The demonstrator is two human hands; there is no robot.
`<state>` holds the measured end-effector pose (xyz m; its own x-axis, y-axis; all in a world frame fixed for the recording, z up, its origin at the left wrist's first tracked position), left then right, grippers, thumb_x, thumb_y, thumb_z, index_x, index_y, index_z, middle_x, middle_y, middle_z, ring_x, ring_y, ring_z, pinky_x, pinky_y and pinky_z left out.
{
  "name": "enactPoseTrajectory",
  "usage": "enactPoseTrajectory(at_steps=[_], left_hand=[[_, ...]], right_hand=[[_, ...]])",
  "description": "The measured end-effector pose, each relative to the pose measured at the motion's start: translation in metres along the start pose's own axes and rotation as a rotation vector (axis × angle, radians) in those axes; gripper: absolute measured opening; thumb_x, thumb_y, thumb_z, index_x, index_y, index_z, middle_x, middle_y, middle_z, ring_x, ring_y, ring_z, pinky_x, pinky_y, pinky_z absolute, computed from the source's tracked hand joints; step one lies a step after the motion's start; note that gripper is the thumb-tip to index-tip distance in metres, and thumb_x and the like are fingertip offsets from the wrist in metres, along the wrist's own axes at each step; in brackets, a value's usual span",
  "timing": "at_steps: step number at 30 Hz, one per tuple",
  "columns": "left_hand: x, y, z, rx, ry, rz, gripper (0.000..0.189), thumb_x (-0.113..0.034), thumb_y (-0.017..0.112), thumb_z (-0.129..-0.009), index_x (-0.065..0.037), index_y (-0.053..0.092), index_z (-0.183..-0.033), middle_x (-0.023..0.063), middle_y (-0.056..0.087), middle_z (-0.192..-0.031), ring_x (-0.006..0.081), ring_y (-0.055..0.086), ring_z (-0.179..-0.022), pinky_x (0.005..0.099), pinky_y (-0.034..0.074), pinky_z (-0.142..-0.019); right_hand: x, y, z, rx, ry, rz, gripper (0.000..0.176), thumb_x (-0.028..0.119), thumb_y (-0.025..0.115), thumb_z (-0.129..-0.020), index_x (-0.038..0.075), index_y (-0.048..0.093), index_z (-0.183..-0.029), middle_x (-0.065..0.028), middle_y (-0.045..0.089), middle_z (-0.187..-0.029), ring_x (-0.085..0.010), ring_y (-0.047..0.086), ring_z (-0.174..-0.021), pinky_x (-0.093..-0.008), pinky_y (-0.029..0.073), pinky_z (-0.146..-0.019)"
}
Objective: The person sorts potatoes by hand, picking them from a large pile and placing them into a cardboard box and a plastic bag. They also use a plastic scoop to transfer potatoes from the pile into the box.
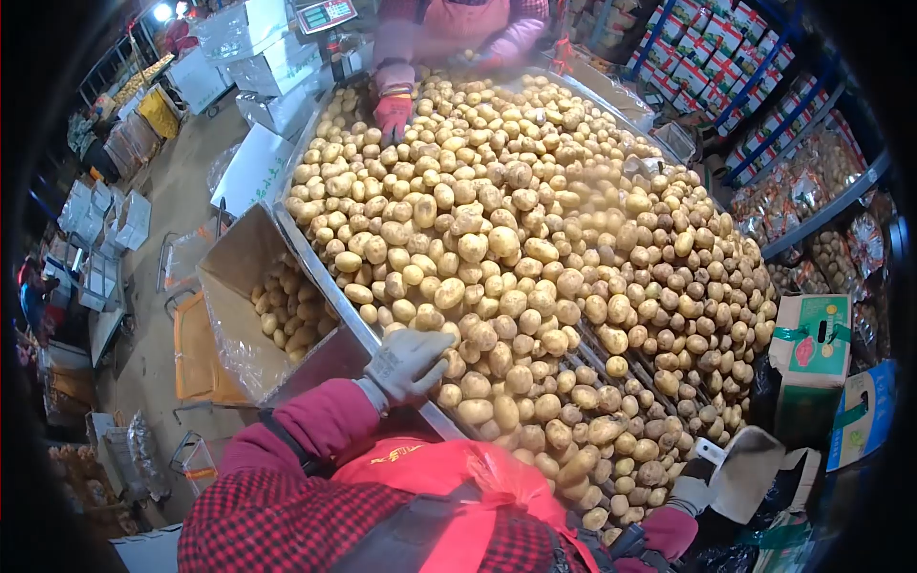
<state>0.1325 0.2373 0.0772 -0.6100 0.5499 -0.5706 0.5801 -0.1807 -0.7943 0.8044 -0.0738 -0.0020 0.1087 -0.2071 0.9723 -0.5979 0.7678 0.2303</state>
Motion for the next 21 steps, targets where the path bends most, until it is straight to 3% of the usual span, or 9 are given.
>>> enactPoseTrajectory(at_steps=[2, 5, 6, 8, 10, 12, 13, 16, 21], left_hand=[[-0.003, -0.002, -0.002, 0.041, -0.033, 0.008, 0.045, -0.027, 0.070, -0.094, -0.009, 0.063, -0.134, 0.0153, 0.071, -0.122, 0.0359, 0.067, -0.106, 0.0475, 0.048, -0.092], [-0.001, 0.001, 0.000, 0.007, -0.027, 0.016, 0.045, -0.028, 0.070, -0.094, -0.009, 0.063, -0.134, 0.0151, 0.070, -0.122, 0.0361, 0.066, -0.107, 0.0476, 0.048, -0.092], [-0.001, 0.001, -0.001, 0.009, -0.031, 0.020, 0.045, -0.029, 0.069, -0.094, -0.009, 0.063, -0.135, 0.0150, 0.070, -0.122, 0.0364, 0.066, -0.107, 0.0479, 0.048, -0.092], [0.001, 0.003, 0.000, 0.012, -0.040, 0.023, 0.045, -0.029, 0.069, -0.095, -0.009, 0.062, -0.135, 0.0149, 0.070, -0.122, 0.0366, 0.066, -0.107, 0.0482, 0.048, -0.092], [0.004, 0.006, 0.003, -0.040, -0.005, 0.013, 0.045, -0.029, 0.069, -0.095, -0.010, 0.063, -0.135, 0.0144, 0.070, -0.121, 0.0364, 0.066, -0.107, 0.0480, 0.048, -0.093], [0.003, 0.006, 0.003, -0.033, -0.030, 0.031, 0.045, -0.029, 0.068, -0.095, -0.010, 0.063, -0.135, 0.0142, 0.070, -0.120, 0.0363, 0.066, -0.107, 0.0479, 0.049, -0.093], [0.002, 0.006, 0.004, -0.038, -0.033, 0.023, 0.045, -0.029, 0.068, -0.095, -0.010, 0.063, -0.135, 0.0142, 0.070, -0.120, 0.0362, 0.066, -0.107, 0.0479, 0.049, -0.093], [0.000, 0.003, 0.003, -0.044, -0.041, 0.017, 0.044, -0.029, 0.068, -0.096, -0.009, 0.063, -0.135, 0.0144, 0.071, -0.119, 0.0360, 0.066, -0.107, 0.0478, 0.049, -0.093], [0.000, 0.005, 0.002, -0.054, -0.027, 0.010, 0.044, -0.027, 0.068, -0.095, -0.009, 0.063, -0.135, 0.0147, 0.072, -0.117, 0.0364, 0.067, -0.106, 0.0473, 0.050, -0.092]], right_hand=[[0.024, 0.017, 0.002, -0.513, 0.219, -0.557, 0.059, 0.053, 0.055, -0.098, 0.008, 0.063, -0.135, -0.0135, 0.061, -0.138, -0.0272, 0.053, -0.130, -0.0409, 0.043, -0.114], [0.059, 0.092, 0.030, -0.660, 0.268, -0.542, 0.057, 0.053, 0.055, -0.100, 0.008, 0.063, -0.134, -0.0134, 0.064, -0.137, -0.0261, 0.057, -0.125, -0.0409, 0.047, -0.110], [0.047, 0.069, 0.025, -0.656, 0.272, -0.538, 0.057, 0.053, 0.055, -0.100, 0.008, 0.063, -0.134, -0.0134, 0.064, -0.137, -0.0261, 0.057, -0.125, -0.0409, 0.047, -0.110], [0.031, 0.053, 0.019, 0.172, 0.314, -0.607, 0.053, 0.045, 0.057, -0.100, 0.008, 0.061, -0.138, -0.0141, 0.061, -0.144, -0.0276, 0.053, -0.137, -0.0421, 0.048, -0.110], [0.022, 0.052, 0.019, -0.051, 0.440, -0.648, 0.058, 0.049, 0.055, -0.101, 0.007, 0.059, -0.141, -0.0141, 0.061, -0.144, -0.0279, 0.053, -0.137, -0.0412, 0.049, -0.108], [0.023, 0.065, 0.022, 0.337, 0.382, -0.628, 0.058, 0.049, 0.053, -0.103, 0.008, 0.058, -0.143, -0.0139, 0.062, -0.143, -0.0276, 0.054, -0.136, -0.0403, 0.051, -0.107], [0.032, 0.085, 0.026, -0.248, 0.407, -0.528, 0.058, 0.049, 0.052, -0.104, 0.008, 0.057, -0.144, -0.0133, 0.064, -0.140, -0.0271, 0.056, -0.133, -0.0398, 0.053, -0.103], [0.026, 0.074, 0.016, -0.318, 0.367, -0.611, 0.058, 0.050, 0.052, -0.105, 0.008, 0.057, -0.145, -0.0121, 0.065, -0.138, -0.0259, 0.059, -0.129, -0.0393, 0.055, -0.099], [0.064, 0.156, 0.037, 0.029, 0.354, -0.060, 0.055, 0.047, 0.050, -0.108, 0.010, 0.055, -0.147, -0.0095, 0.065, -0.138, -0.0230, 0.064, -0.119, -0.0349, 0.055, -0.094]])
Point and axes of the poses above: each hand's wrist, its own z-axis away from the middle knuckle, its own y-axis out of the palm, x = y × z, the point moved 2 cm from there along -z, towards the middle knuckle
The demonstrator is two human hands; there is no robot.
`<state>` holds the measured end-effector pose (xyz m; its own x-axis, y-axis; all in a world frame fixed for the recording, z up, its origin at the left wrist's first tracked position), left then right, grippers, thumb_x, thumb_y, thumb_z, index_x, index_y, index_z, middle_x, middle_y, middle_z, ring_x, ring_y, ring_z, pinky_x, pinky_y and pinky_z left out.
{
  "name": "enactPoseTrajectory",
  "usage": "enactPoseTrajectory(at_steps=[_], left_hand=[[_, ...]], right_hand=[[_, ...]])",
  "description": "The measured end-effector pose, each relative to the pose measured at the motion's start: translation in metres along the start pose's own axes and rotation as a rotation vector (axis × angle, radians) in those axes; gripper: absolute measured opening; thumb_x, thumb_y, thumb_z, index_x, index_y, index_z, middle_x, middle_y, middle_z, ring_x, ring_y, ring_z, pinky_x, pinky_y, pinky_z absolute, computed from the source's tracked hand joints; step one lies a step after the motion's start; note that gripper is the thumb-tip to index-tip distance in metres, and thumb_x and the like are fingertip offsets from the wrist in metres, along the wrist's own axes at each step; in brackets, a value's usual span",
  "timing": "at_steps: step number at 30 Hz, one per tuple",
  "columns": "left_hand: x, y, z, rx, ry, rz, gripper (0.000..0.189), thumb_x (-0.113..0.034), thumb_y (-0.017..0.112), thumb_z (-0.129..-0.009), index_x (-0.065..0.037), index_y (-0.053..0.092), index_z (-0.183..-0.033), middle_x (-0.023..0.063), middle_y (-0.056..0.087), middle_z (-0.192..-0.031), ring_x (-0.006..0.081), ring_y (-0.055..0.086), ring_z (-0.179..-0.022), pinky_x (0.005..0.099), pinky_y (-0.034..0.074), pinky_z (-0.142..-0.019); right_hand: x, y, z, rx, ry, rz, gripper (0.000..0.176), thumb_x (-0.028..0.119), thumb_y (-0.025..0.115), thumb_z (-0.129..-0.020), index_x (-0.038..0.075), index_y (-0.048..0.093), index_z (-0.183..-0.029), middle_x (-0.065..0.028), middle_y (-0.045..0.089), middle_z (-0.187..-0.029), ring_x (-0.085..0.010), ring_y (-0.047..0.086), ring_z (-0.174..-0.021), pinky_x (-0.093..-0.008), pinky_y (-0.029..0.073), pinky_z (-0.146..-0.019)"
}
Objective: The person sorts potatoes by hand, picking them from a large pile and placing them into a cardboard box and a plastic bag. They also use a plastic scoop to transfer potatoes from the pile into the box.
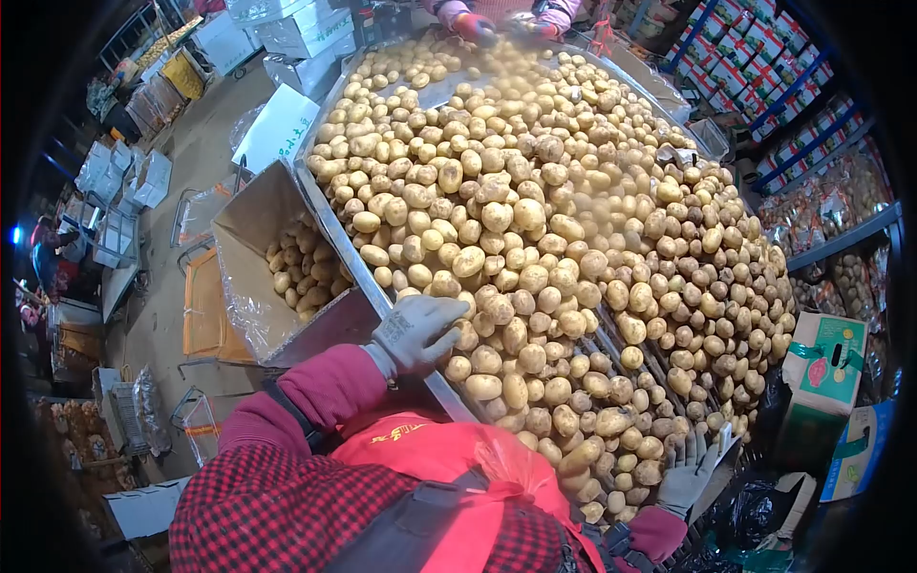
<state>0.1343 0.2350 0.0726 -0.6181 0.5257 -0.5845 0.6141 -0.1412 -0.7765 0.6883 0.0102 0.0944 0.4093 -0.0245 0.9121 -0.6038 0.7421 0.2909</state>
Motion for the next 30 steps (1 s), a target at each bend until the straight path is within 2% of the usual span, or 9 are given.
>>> enactPoseTrajectory(at_steps=[1, 7, 9, 11, 15, 18, 24, 27, 30], left_hand=[[0.001, 0.001, 0.000, 0.006, -0.001, -0.002, 0.044, -0.027, 0.068, -0.095, -0.009, 0.063, -0.135, 0.0147, 0.072, -0.117, 0.0364, 0.067, -0.106, 0.0473, 0.050, -0.092], [0.004, 0.005, 0.000, -0.017, 0.024, 0.014, 0.044, -0.023, 0.070, -0.094, -0.006, 0.063, -0.134, 0.0162, 0.071, -0.115, 0.0376, 0.067, -0.104, 0.0476, 0.051, -0.090], [0.003, 0.005, -0.001, -0.019, 0.005, 0.010, 0.044, -0.022, 0.070, -0.093, -0.005, 0.063, -0.133, 0.0173, 0.071, -0.115, 0.0380, 0.067, -0.103, 0.0475, 0.052, -0.089], [-0.001, 0.003, -0.004, -0.025, 0.015, -0.010, 0.044, -0.021, 0.071, -0.092, -0.003, 0.063, -0.131, 0.0190, 0.071, -0.117, 0.0393, 0.067, -0.102, 0.0479, 0.053, -0.089], [-0.002, 0.002, -0.007, -0.020, 0.009, -0.032, 0.044, -0.021, 0.071, -0.092, -0.003, 0.063, -0.131, 0.0193, 0.070, -0.120, 0.0395, 0.068, -0.104, 0.0478, 0.053, -0.089], [-0.005, -0.001, -0.008, -0.018, 0.015, -0.026, 0.044, -0.022, 0.071, -0.092, -0.003, 0.064, -0.131, 0.0191, 0.070, -0.121, 0.0390, 0.068, -0.105, 0.0477, 0.053, -0.089], [0.000, -0.006, -0.015, 0.074, -0.031, 0.039, 0.047, -0.023, 0.072, -0.092, -0.005, 0.063, -0.134, 0.0171, 0.070, -0.123, 0.0366, 0.068, -0.104, 0.0466, 0.052, -0.089], [0.007, -0.008, -0.013, 0.050, 0.034, 0.042, 0.046, -0.022, 0.073, -0.091, -0.006, 0.063, -0.134, 0.0160, 0.069, -0.125, 0.0354, 0.068, -0.106, 0.0461, 0.052, -0.090], [0.020, -0.019, -0.019, 0.073, 0.177, 0.277, 0.052, -0.021, 0.076, -0.088, -0.007, 0.063, -0.136, 0.0166, 0.067, -0.128, 0.0350, 0.066, -0.110, 0.0468, 0.052, -0.093]], right_hand=[[0.001, 0.020, 0.001, 0.033, 0.159, 0.022, 0.053, 0.047, 0.048, -0.109, 0.011, 0.056, -0.148, -0.0077, 0.066, -0.139, -0.0199, 0.066, -0.118, -0.0324, 0.055, -0.091], [-0.021, 0.128, 0.001, 0.317, 0.077, 0.092, 0.054, 0.046, 0.047, -0.110, 0.010, 0.053, -0.150, -0.0068, 0.068, -0.130, -0.0175, 0.068, -0.102, -0.0303, 0.054, -0.086], [-0.033, 0.158, 0.002, 0.356, 0.023, 0.237, 0.049, 0.039, 0.049, -0.110, 0.010, 0.052, -0.149, -0.0084, 0.068, -0.125, -0.0200, 0.068, -0.101, -0.0298, 0.054, -0.085], [-0.051, 0.171, -0.007, 0.436, 0.155, 0.132, 0.046, 0.026, 0.049, -0.108, 0.010, 0.050, -0.150, -0.0096, 0.065, -0.125, -0.0186, 0.064, -0.101, -0.0305, 0.052, -0.089], [-0.079, 0.183, -0.016, 0.350, 0.319, 0.085, 0.049, 0.039, 0.052, -0.108, 0.008, 0.053, -0.146, -0.0147, 0.068, -0.116, -0.0176, 0.067, -0.087, -0.0253, 0.052, -0.070], [-0.074, 0.190, -0.016, 0.285, 0.373, 0.069, 0.052, 0.041, 0.055, -0.107, 0.008, 0.054, -0.146, -0.0147, 0.068, -0.114, -0.0166, 0.066, -0.082, -0.0246, 0.050, -0.063], [-0.074, 0.196, -0.019, 0.247, 0.369, 0.153, 0.052, 0.042, 0.055, -0.106, 0.007, 0.055, -0.145, -0.0134, 0.069, -0.111, -0.0152, 0.066, -0.078, -0.0233, 0.049, -0.059], [-0.073, 0.210, -0.014, 0.195, 0.379, 0.236, 0.050, 0.042, 0.052, -0.107, 0.008, 0.055, -0.143, -0.0130, 0.069, -0.111, -0.0148, 0.066, -0.078, -0.0233, 0.049, -0.060], [-0.076, 0.227, -0.019, 0.121, 0.262, 0.238, 0.048, 0.037, 0.056, -0.106, 0.007, 0.055, -0.144, -0.0146, 0.067, -0.121, -0.0170, 0.067, -0.087, -0.0240, 0.052, -0.069]])
Point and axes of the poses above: each hand's wrist, its own z-axis away from the middle knuckle, its own y-axis out of the palm, x = y × z, the point moved 2 cm from there along -z, towards the middle knuckle
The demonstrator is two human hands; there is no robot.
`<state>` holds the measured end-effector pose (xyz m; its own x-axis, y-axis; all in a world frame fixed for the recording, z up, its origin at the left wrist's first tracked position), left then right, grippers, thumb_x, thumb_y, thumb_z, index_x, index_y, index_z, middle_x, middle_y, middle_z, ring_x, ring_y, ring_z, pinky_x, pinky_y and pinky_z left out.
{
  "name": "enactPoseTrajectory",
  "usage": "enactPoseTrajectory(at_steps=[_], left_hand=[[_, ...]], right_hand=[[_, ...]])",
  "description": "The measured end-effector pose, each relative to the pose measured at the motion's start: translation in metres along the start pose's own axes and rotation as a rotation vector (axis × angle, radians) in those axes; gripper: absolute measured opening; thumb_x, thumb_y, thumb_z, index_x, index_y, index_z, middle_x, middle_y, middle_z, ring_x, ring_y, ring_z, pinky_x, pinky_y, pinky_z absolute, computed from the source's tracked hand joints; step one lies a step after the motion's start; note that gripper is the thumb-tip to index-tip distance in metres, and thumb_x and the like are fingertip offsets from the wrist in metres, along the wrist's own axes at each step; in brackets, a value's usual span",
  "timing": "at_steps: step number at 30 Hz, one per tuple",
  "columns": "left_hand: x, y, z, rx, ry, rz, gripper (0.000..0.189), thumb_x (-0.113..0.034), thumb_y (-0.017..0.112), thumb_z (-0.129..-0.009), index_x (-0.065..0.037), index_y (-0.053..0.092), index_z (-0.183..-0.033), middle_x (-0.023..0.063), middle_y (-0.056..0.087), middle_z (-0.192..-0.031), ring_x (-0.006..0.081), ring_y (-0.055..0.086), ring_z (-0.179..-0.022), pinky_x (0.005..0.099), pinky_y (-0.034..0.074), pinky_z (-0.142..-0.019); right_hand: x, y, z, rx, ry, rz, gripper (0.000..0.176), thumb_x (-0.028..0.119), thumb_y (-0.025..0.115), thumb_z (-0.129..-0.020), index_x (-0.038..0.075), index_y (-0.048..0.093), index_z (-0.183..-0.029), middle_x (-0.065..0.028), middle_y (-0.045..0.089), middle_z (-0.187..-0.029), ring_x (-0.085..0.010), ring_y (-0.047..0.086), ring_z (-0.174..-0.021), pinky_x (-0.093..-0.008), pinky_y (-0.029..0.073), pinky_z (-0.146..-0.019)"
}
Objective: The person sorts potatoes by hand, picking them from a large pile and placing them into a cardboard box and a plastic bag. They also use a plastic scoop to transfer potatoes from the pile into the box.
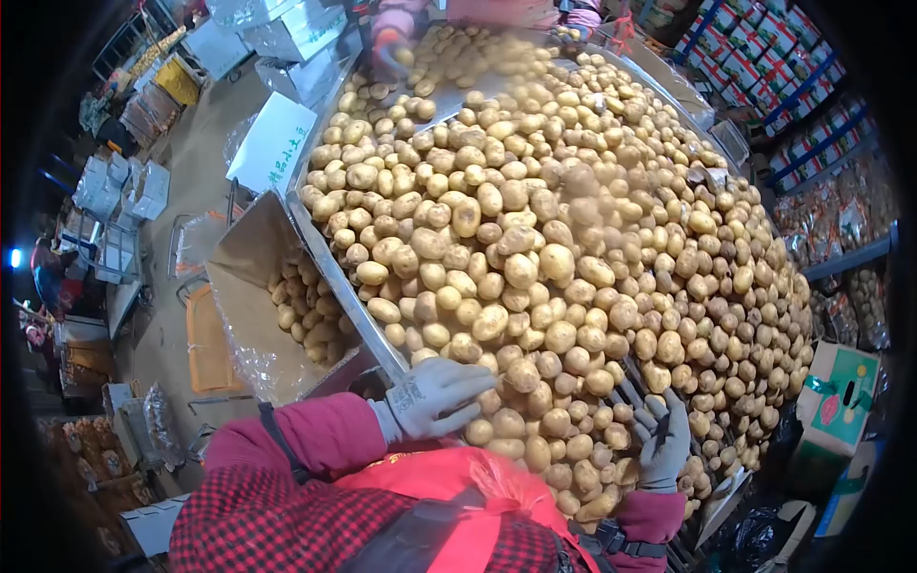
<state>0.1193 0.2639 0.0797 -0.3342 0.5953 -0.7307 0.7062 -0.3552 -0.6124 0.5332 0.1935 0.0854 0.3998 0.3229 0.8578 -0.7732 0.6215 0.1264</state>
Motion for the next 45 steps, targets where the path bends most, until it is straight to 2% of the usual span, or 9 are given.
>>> enactPoseTrajectory(at_steps=[4, 7, 9, 11, 17, 24, 31, 41, 45], left_hand=[[0.011, -0.058, -0.049, -0.087, 0.185, -0.230, 0.058, -0.024, 0.080, -0.084, -0.013, 0.062, -0.138, 0.0178, 0.058, -0.140, 0.0381, 0.060, -0.120, 0.0544, 0.047, -0.101], [0.052, -0.074, -0.097, -0.107, 0.199, -0.431, 0.064, -0.032, 0.080, -0.083, -0.018, 0.060, -0.142, 0.0172, 0.053, -0.146, 0.0395, 0.051, -0.133, 0.0619, 0.039, -0.108], [0.088, -0.078, -0.136, -0.019, 0.172, -0.520, 0.065, -0.042, 0.076, -0.086, -0.019, 0.058, -0.144, 0.0164, 0.052, -0.147, 0.0388, 0.047, -0.137, 0.0640, 0.034, -0.111], [0.117, -0.082, -0.177, 0.087, 0.239, -0.530, 0.071, -0.056, 0.067, -0.087, -0.020, 0.055, -0.148, 0.0163, 0.050, -0.148, 0.0374, 0.041, -0.143, 0.0629, 0.029, -0.114], [0.147, -0.073, -0.225, 0.298, 0.172, -0.514, 0.075, -0.047, 0.076, -0.081, -0.023, 0.053, -0.149, 0.0151, 0.047, -0.151, 0.0355, 0.037, -0.148, 0.0628, 0.028, -0.113], [0.202, -0.097, -0.261, 0.218, 0.252, -0.512, 0.067, -0.020, 0.081, -0.069, -0.024, 0.066, -0.133, 0.0069, 0.055, -0.146, 0.0271, 0.047, -0.141, 0.0610, 0.032, -0.110], [0.243, -0.094, -0.313, 0.029, 0.475, -0.753, 0.050, -0.020, 0.069, -0.083, -0.029, 0.063, -0.132, 0.0065, 0.052, -0.152, 0.0297, 0.052, -0.132, 0.0555, 0.039, -0.105], [0.324, -0.138, -0.382, -0.023, 0.236, -0.827, 0.065, -0.026, 0.072, -0.085, -0.025, 0.055, -0.148, 0.0091, 0.057, -0.145, 0.0320, 0.055, -0.131, 0.0513, 0.037, -0.113], [0.373, -0.162, -0.410, 0.005, -0.087, -0.560, 0.063, -0.045, 0.065, -0.097, -0.018, 0.051, -0.152, 0.0184, 0.063, -0.138, 0.0388, 0.059, -0.129, 0.0456, 0.046, -0.109]], right_hand=[[0.032, 0.096, 0.005, 0.071, -0.118, 0.030, 0.051, 0.035, 0.058, -0.107, 0.006, 0.051, -0.149, -0.0151, 0.064, -0.127, -0.0218, 0.068, -0.105, -0.0298, 0.057, -0.087], [0.035, 0.161, -0.013, 0.180, -0.538, 0.593, 0.045, 0.014, 0.056, -0.107, 0.000, 0.050, -0.149, -0.0148, 0.060, -0.137, -0.0203, 0.062, -0.119, -0.0342, 0.054, -0.099], [0.022, 0.211, -0.030, 0.219, -0.430, 0.340, 0.046, 0.010, 0.057, -0.105, -0.001, 0.051, -0.149, -0.0117, 0.061, -0.138, -0.0189, 0.057, -0.126, -0.0315, 0.045, -0.109], [0.014, 0.254, -0.042, 0.280, -0.463, 0.443, 0.044, 0.011, 0.057, -0.107, 0.002, 0.052, -0.150, -0.0112, 0.061, -0.139, -0.0181, 0.057, -0.126, -0.0323, 0.045, -0.109], [0.002, 0.334, -0.108, 0.291, -0.608, 0.390, 0.047, 0.011, 0.064, -0.102, -0.001, 0.054, -0.147, -0.0165, 0.062, -0.142, -0.0231, 0.060, -0.128, -0.0353, 0.048, -0.109], [-0.008, 0.349, -0.129, 0.167, -0.848, 0.571, 0.035, 0.008, 0.065, -0.099, 0.002, 0.066, -0.134, -0.0158, 0.070, -0.123, -0.0253, 0.068, -0.112, -0.0362, 0.053, -0.100], [-0.004, 0.347, -0.126, 0.220, -0.780, 0.513, 0.033, 0.005, 0.063, -0.099, -0.001, 0.067, -0.132, -0.0167, 0.071, -0.123, -0.0264, 0.068, -0.112, -0.0372, 0.053, -0.101], [0.002, 0.345, -0.125, 0.232, -0.677, 0.496, 0.032, 0.001, 0.063, -0.098, 0.001, 0.068, -0.129, -0.0166, 0.071, -0.122, -0.0262, 0.068, -0.114, -0.0369, 0.052, -0.102], [0.003, 0.344, -0.122, 0.250, -0.704, 0.530, 0.032, 0.001, 0.063, -0.097, 0.001, 0.069, -0.129, -0.0162, 0.071, -0.120, -0.0266, 0.068, -0.113, -0.0373, 0.052, -0.100]])
Point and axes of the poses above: each hand's wrist, its own z-axis away from the middle knuckle, its own y-axis out of the palm, x = y × z, the point moved 2 cm from there along -z, towards the middle knuckle
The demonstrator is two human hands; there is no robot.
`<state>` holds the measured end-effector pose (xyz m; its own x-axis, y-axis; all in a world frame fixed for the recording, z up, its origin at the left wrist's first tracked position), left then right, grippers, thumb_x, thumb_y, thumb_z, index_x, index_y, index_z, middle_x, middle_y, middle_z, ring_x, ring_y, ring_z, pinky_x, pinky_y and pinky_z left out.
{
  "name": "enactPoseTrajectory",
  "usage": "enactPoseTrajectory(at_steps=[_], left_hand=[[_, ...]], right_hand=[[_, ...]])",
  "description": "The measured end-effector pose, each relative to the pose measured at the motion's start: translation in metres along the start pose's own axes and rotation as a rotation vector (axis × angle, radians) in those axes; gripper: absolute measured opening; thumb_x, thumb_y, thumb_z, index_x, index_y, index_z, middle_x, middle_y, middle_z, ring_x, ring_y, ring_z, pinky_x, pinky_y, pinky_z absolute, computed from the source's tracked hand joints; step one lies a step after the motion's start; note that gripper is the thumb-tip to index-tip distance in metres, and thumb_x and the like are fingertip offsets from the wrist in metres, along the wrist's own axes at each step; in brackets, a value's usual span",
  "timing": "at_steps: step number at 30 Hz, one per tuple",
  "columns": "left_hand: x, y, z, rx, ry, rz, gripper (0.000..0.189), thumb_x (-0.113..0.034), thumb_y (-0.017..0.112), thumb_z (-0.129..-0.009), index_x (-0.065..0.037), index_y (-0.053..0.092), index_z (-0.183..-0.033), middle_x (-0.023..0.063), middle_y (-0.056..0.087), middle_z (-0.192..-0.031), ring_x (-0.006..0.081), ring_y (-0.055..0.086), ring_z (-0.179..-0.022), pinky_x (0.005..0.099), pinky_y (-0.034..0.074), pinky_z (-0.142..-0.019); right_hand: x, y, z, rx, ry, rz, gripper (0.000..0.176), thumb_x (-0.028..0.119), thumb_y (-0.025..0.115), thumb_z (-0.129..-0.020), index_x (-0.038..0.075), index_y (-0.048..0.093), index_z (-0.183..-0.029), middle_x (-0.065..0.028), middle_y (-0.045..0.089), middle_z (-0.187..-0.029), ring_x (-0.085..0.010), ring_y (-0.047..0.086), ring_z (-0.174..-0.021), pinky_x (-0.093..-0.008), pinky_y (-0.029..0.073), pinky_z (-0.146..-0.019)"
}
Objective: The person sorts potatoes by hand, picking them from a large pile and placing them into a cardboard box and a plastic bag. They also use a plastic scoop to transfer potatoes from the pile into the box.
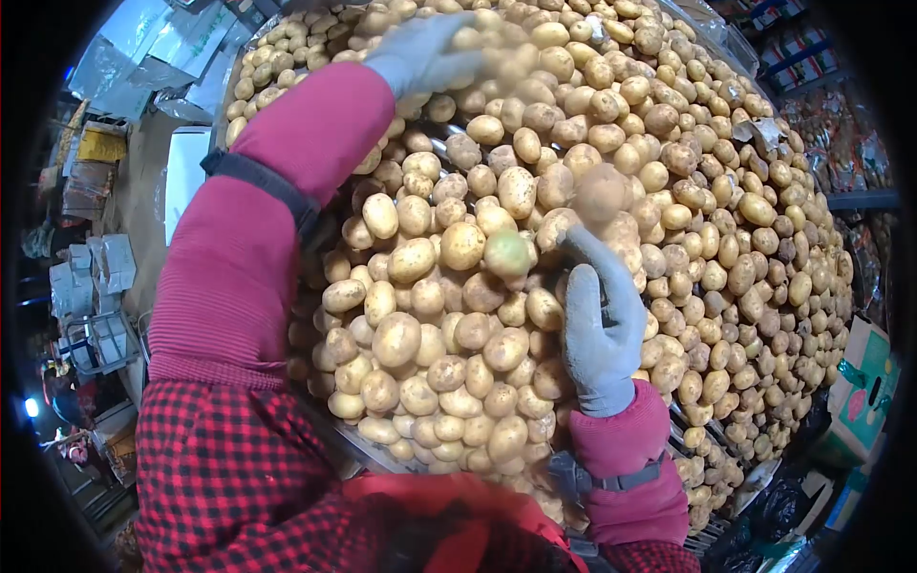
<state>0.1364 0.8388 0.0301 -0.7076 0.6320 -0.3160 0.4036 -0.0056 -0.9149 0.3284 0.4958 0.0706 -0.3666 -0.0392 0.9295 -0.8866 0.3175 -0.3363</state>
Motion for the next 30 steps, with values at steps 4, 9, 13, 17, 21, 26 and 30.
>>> enactPoseTrajectory(at_steps=[4, 9, 13, 17, 21, 26, 30], left_hand=[[0.063, 0.021, -0.020, -0.061, -0.094, 0.224, 0.065, -0.060, 0.052, -0.102, -0.015, 0.054, -0.149, 0.0217, 0.061, -0.143, 0.0363, 0.056, -0.136, 0.0439, 0.044, -0.113], [0.071, 0.007, 0.009, -0.094, -0.241, 0.114, 0.064, -0.060, 0.050, -0.102, -0.018, 0.054, -0.150, 0.0206, 0.058, -0.148, 0.0380, 0.054, -0.138, 0.0443, 0.040, -0.117], [0.080, 0.010, 0.047, -0.125, -0.096, 0.167, 0.059, -0.049, 0.052, -0.105, -0.011, 0.053, -0.150, 0.0216, 0.057, -0.149, 0.0368, 0.053, -0.139, 0.0430, 0.040, -0.118], [0.037, -0.026, 0.086, 0.006, -0.183, 0.185, 0.064, -0.053, 0.052, -0.104, -0.010, 0.051, -0.152, 0.0214, 0.056, -0.150, 0.0366, 0.053, -0.140, 0.0434, 0.039, -0.118], [0.017, -0.037, 0.145, 0.055, -0.093, 0.036, 0.075, -0.063, 0.051, -0.099, -0.012, 0.049, -0.154, 0.0253, 0.049, -0.155, 0.0419, 0.048, -0.142, 0.0464, 0.036, -0.120], [-0.046, -0.073, 0.201, 0.260, -0.271, -0.043, 0.077, -0.061, 0.060, -0.096, -0.018, 0.047, -0.157, 0.0318, 0.030, -0.164, 0.0488, 0.031, -0.151, 0.0532, 0.029, -0.123], [-0.104, -0.081, 0.238, 0.240, -0.039, -0.223, 0.075, -0.062, 0.067, -0.088, -0.021, 0.054, -0.150, 0.0208, 0.036, -0.159, 0.0499, 0.033, -0.146, 0.0646, 0.036, -0.111]], right_hand=[[0.000, -0.003, -0.003, 0.003, -0.086, 0.076, 0.032, 0.001, 0.062, -0.098, 0.001, 0.068, -0.128, -0.0159, 0.072, -0.119, -0.0275, 0.068, -0.110, -0.0374, 0.053, -0.099], [-0.003, -0.001, -0.001, -0.011, -0.001, -0.015, 0.030, 0.002, 0.061, -0.099, 0.000, 0.069, -0.128, -0.0163, 0.071, -0.118, -0.0239, 0.068, -0.109, -0.0354, 0.053, -0.098], [-0.003, 0.000, 0.000, -0.022, 0.027, -0.029, 0.029, 0.004, 0.060, -0.101, -0.002, 0.069, -0.128, -0.0166, 0.071, -0.123, -0.0233, 0.068, -0.113, -0.0354, 0.053, -0.100], [-0.009, 0.001, 0.000, -0.037, -0.011, -0.064, 0.030, 0.006, 0.060, -0.102, -0.002, 0.068, -0.130, -0.0162, 0.071, -0.125, -0.0229, 0.068, -0.116, -0.0351, 0.052, -0.103], [-0.009, 0.001, 0.000, -0.033, -0.004, -0.107, 0.029, 0.007, 0.060, -0.103, -0.002, 0.068, -0.129, -0.0147, 0.072, -0.124, -0.0202, 0.067, -0.116, -0.0332, 0.052, -0.102], [-0.009, 0.004, -0.001, -0.028, 0.012, -0.195, 0.030, 0.009, 0.060, -0.104, -0.002, 0.068, -0.131, -0.0129, 0.072, -0.125, -0.0179, 0.066, -0.116, -0.0320, 0.052, -0.102], [-0.012, 0.004, 0.000, 0.000, -0.013, -0.193, 0.031, 0.009, 0.058, -0.105, -0.003, 0.067, -0.132, -0.0126, 0.071, -0.126, -0.0177, 0.066, -0.116, -0.0317, 0.051, -0.103]])
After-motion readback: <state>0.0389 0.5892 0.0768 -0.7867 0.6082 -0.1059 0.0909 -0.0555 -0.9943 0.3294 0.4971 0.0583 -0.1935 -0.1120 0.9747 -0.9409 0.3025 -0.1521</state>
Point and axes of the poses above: each hand's wrist, its own z-axis away from the middle knuckle, its own y-axis out of the palm, x = y × z, the point moved 2 cm from there along -z, towards the middle knuckle
